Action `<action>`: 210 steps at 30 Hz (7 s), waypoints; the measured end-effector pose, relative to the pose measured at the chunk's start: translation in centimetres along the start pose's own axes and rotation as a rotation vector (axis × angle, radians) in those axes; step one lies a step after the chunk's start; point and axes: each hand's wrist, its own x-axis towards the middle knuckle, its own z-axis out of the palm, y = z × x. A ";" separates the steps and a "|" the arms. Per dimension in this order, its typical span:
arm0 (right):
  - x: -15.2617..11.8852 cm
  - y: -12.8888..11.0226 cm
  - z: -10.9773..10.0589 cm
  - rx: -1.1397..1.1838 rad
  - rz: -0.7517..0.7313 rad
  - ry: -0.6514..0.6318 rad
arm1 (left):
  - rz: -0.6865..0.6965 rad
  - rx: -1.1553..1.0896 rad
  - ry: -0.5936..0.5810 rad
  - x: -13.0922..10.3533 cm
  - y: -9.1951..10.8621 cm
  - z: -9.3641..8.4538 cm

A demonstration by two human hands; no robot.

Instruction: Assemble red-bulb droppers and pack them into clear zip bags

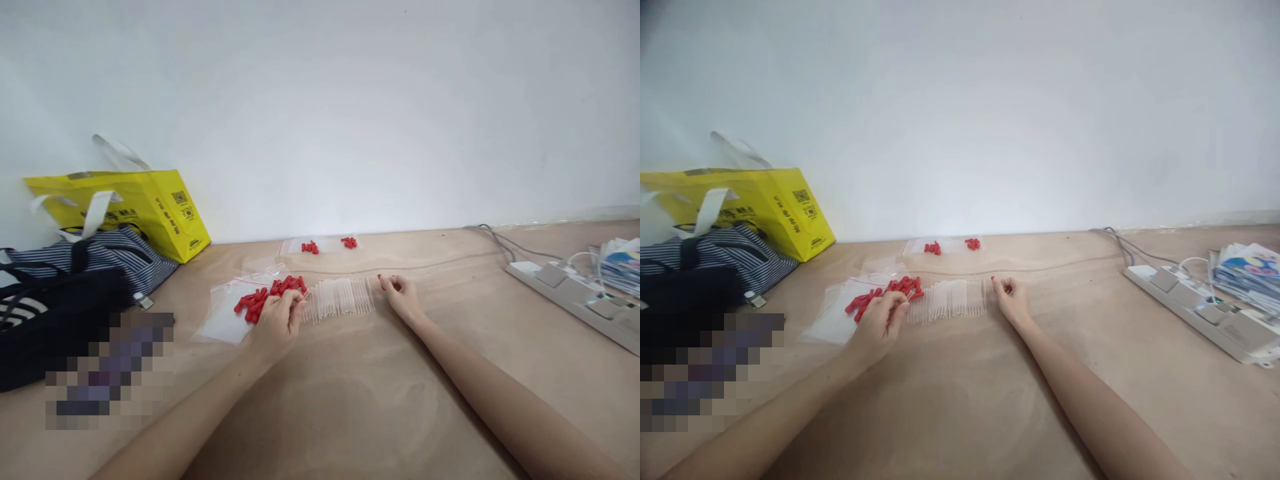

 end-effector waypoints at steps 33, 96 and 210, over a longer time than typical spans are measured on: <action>-7.2 -6.0 0.7 -0.075 -0.468 -0.509 | 0.270 -0.094 -0.046 -3.3 0.7 2.9; -7.5 -6.2 0.7 -0.077 -0.773 -0.361 | 0.313 0.025 0.158 -3.4 2.3 2.9; -7.4 -4.3 -0.8 -0.089 -0.732 -0.357 | 0.108 -0.101 -0.026 -3.0 1.4 2.2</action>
